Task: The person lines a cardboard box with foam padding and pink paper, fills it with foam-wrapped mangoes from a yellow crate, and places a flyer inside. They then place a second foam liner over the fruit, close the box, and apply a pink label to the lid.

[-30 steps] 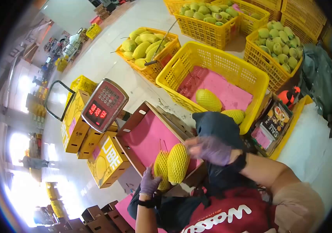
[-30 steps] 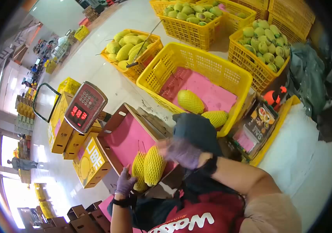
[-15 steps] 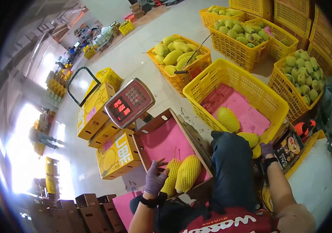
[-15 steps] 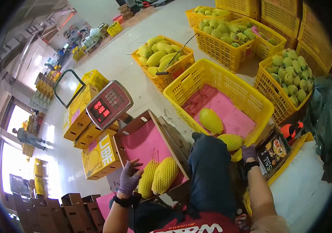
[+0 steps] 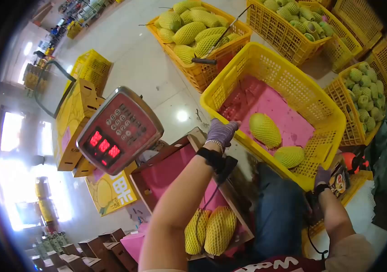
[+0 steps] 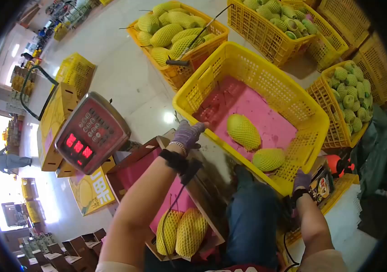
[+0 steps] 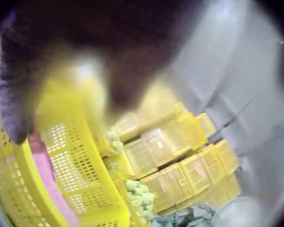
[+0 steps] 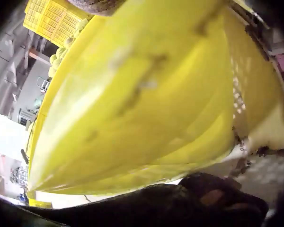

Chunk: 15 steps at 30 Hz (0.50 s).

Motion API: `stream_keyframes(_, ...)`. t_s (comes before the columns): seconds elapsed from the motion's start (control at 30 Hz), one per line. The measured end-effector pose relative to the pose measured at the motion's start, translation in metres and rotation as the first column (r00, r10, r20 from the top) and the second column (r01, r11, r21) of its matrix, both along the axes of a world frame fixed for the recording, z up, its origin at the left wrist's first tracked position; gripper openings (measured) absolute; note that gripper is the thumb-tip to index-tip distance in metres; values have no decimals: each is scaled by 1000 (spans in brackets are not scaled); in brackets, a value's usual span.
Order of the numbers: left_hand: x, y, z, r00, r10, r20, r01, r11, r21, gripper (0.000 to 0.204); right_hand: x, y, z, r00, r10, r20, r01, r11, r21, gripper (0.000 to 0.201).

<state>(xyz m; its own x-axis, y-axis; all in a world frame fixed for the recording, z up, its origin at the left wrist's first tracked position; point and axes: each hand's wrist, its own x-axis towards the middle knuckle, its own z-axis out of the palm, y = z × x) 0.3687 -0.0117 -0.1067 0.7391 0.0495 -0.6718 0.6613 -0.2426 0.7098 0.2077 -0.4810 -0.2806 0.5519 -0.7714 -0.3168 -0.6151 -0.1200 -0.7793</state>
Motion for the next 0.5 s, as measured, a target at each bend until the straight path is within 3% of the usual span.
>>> stream_keyframes(0.03, 20, -6, -22, 971, 188, -146, -188, 982, 16, 54, 5, 2, 6, 978, -16, 210, -10, 992, 124, 34)
stream_keyframes(0.1, 22, -15, -94, 879, 340, -334, -390, 916, -92, 55, 7, 4, 5, 991, -33, 130, 24, 997, 69, 43)
stream_keyframes(0.17, 4, -26, -111, 829, 274, -487, -466, 820, -332, 51, -4, -11, -16, 999, -37, -37, 28, 978, -208, 46)
stream_keyframes(0.2, -3, -38, -117, 830, 311, -463, -473, 832, -289, 51, -5, -14, -22, 992, -27, -123, -18, 936, -353, 47)
stream_keyframes(0.23, -2, -49, -125, 833, 352, -428, -478, 846, -234, 51, -31, -72, -80, 969, -191, 158, 114, 910, 399, 47)
stream_keyframes(0.3, 1, -62, -129, 823, 401, -403, -498, 850, -172, 48, 34, -49, 9, 994, -93, 63, 46, 849, 527, 44)
stream_keyframes(0.37, 5, -73, -120, 792, 456, -406, -557, 812, -176, 38, 70, -102, -10, 997, 65, 44, -77, 914, 398, 41)
stream_keyframes(0.43, 9, -77, -117, 776, 478, -412, -552, 830, -78, 30, 114, -137, -14, 994, 79, -73, -42, 909, 415, 38)
stream_keyframes(0.47, 9, -84, -104, 748, 554, -367, -617, 784, -74, 27, 124, -139, -5, 993, 81, -83, -37, 901, 432, 38)
stream_keyframes(0.5, 9, -84, -95, 747, 560, -359, -617, 784, -62, 27, 138, -141, 5, 933, 189, -307, -98, 952, 289, 35)
